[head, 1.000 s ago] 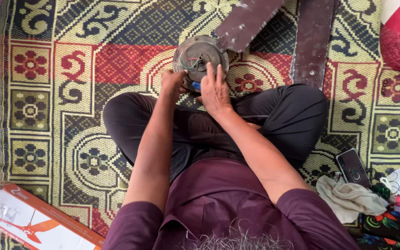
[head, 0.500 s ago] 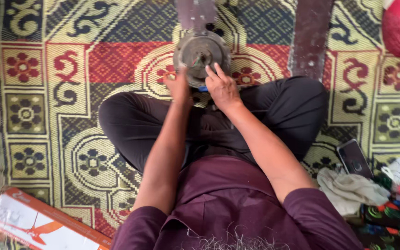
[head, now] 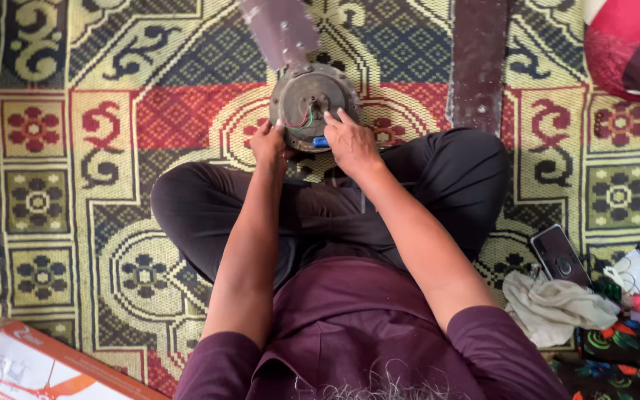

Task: The person sits on a patterned rug and attaches two fan blades to a ceiling fan motor housing. They use a screwdriver to tighten the screws securing each blade to the motor hub.

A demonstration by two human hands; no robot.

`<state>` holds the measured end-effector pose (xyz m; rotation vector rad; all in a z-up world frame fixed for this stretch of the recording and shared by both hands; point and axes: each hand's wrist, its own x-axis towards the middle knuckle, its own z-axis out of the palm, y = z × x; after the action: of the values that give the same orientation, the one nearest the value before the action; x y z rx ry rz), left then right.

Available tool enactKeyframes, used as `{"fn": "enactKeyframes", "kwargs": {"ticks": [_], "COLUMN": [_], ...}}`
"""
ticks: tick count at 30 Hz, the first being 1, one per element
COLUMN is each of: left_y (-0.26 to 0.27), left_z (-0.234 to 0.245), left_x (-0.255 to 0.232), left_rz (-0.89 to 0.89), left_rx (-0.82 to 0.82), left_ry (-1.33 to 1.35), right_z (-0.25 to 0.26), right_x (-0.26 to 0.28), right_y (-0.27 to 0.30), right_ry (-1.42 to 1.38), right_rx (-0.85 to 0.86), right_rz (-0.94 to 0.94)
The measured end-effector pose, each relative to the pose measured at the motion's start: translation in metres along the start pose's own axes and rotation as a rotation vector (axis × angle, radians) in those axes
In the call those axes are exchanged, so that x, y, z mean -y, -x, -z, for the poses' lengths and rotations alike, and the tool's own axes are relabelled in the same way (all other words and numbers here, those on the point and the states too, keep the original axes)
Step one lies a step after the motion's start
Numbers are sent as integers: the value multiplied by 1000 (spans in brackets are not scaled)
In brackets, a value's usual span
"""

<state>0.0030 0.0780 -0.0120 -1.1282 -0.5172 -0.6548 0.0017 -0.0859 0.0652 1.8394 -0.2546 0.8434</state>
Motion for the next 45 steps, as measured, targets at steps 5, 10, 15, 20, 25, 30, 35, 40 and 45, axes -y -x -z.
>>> {"fn": "enactKeyframes", "kwargs": {"ticks": [5, 10, 15, 20, 25, 30, 35, 40, 45], "left_y": [7, 19, 23, 28, 18, -10, -38, -79, -99], "left_z": [37, 50, 56, 69, 60, 60, 69, 46, 50], "left_x": [22, 19, 16, 24, 31, 77, 147, 194, 211], "left_rz": [44, 133, 113, 39, 91, 163, -139, -45, -208], "left_rx": [-23, -14, -9, -32, -15, 46, -33, -25, 17], "left_ry": [99, 90, -97, -16, -180, -281, 22, 39, -29], "right_z": [-10, -6, -8, -14, -10, -21, -119, -196, -183], "right_x": [-37, -59, -65, -59, -64, -71, -63, -64, -61], "right_y": [-20, -39, -45, -43, -49, -54, -65, -54, -20], "right_ry": [133, 2, -64, 53, 79, 146, 1905, 1508, 360], "right_rx": [22, 112, 172, 29, 57, 12, 388, -48, -122], "right_rz": [4, 26, 174, 48, 233, 72, -328, -427, 68]}}
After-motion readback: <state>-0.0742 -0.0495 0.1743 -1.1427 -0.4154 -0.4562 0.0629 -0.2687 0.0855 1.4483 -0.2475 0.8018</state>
